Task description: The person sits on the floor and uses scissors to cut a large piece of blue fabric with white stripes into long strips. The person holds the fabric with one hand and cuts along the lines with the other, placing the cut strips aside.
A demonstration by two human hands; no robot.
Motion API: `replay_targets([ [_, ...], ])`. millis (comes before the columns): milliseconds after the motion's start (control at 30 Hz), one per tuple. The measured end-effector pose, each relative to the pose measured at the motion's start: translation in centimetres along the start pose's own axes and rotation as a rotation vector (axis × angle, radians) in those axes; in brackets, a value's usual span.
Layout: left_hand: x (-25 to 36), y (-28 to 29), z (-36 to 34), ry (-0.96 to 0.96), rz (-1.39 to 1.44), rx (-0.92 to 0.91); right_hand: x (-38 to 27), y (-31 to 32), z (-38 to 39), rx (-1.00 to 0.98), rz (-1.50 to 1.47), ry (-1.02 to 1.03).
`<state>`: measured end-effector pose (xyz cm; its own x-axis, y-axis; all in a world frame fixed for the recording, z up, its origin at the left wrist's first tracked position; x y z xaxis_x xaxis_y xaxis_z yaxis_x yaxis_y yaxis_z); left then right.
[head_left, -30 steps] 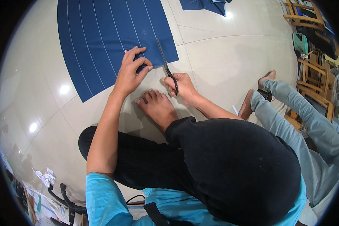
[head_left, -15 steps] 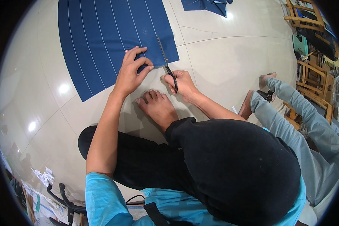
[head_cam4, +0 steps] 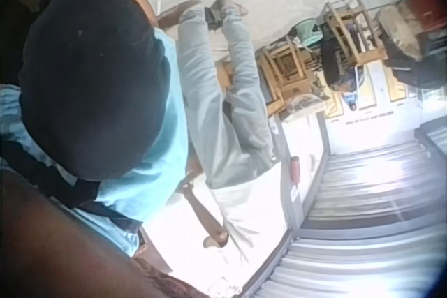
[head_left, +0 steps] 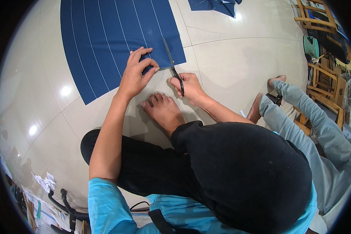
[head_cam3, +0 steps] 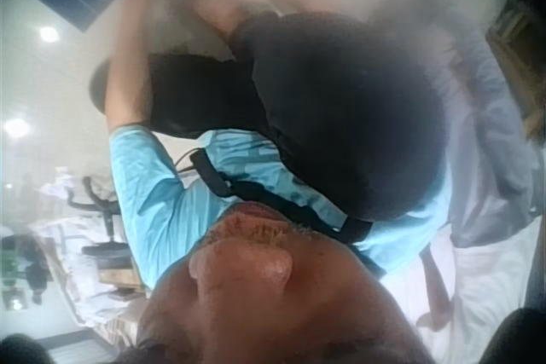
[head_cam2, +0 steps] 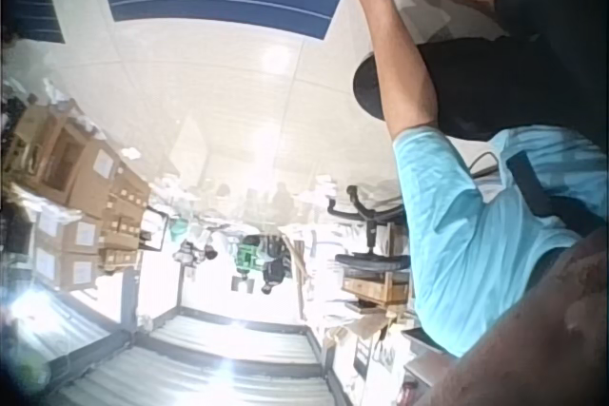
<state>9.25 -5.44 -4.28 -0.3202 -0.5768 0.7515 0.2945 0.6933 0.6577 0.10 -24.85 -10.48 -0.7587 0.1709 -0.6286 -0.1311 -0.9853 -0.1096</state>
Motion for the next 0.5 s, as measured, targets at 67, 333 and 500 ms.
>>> replay_targets([
  [67,0.0,0.0,0.0,0.0,-0.002,0.001,-0.1,0.2,0.0,0.0,0.024,0.005],
  [333,0.1,0.2,0.0,0.013,0.016,-0.003,0.0,0.2,0.0,-0.005,0.021,0.005],
  [500,0.4,0.0,0.5,0.022,0.022,-0.017,-0.3,0.0,1.3,0.004,0.015,-0.025],
])
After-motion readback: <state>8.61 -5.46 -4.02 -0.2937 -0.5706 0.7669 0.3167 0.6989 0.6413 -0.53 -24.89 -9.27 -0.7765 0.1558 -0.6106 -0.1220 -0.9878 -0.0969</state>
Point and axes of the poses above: each hand's wrist, its own z-axis away from the middle knuckle, its own y-axis out of the back of the hand, x = y × z, the point moved 9 cm from there along -z, towards the middle knuckle, and after that the axes turned 5 degrees about -z, right-handed, at the moved point
